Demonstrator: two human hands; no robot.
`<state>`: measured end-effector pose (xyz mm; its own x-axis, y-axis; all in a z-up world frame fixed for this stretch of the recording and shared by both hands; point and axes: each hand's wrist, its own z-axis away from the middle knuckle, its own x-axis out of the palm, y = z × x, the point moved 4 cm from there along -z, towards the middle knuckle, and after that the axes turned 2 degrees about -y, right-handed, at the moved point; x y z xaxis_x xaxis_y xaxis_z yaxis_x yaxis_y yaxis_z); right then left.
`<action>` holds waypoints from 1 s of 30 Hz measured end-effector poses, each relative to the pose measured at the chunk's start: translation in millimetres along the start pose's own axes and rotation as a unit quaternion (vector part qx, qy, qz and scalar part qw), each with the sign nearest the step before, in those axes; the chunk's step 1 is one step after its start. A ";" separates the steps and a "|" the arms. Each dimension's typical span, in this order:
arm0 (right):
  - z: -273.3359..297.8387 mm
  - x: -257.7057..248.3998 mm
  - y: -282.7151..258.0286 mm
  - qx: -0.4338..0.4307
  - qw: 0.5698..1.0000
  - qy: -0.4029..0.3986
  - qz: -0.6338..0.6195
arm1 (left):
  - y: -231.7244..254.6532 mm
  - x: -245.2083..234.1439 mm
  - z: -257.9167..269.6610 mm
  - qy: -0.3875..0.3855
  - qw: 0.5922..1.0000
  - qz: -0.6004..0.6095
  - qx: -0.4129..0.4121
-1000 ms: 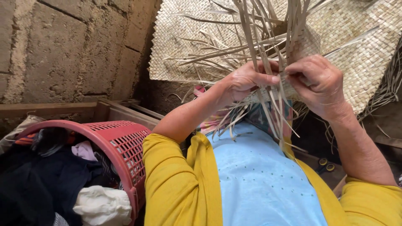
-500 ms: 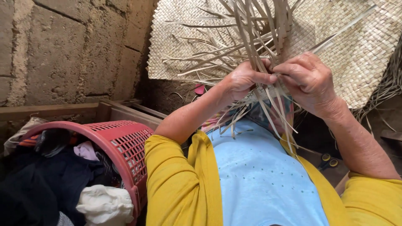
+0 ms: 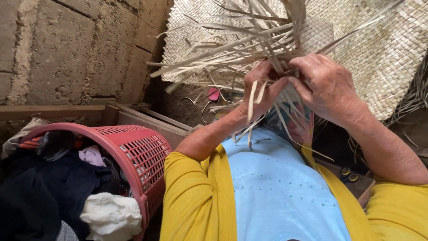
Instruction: Weaving dried plant fibers around a circular mold to create a hat or basket
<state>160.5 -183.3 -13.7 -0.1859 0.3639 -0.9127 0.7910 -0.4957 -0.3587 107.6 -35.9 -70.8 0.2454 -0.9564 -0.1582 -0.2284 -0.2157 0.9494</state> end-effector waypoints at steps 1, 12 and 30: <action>-0.7 0.9 0.4 0.016 1.000 -0.016 0.012 | -0.7 0.0 0.9 0.013 1.000 -0.003 0.024; -8.2 -2.3 2.2 0.035 0.977 0.004 -0.211 | -41.0 8.2 -10.3 -0.032 0.995 0.090 -0.038; -7.8 23.2 -143.9 -0.140 0.915 0.054 -0.375 | -44.0 14.1 -27.8 0.053 0.991 0.104 -0.068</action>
<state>46.9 -97.4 18.3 -0.6905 0.6018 -0.4012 0.5865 0.1412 -0.7975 147.2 -34.4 -107.2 0.3060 -0.9497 0.0665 -0.1575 0.0184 0.9873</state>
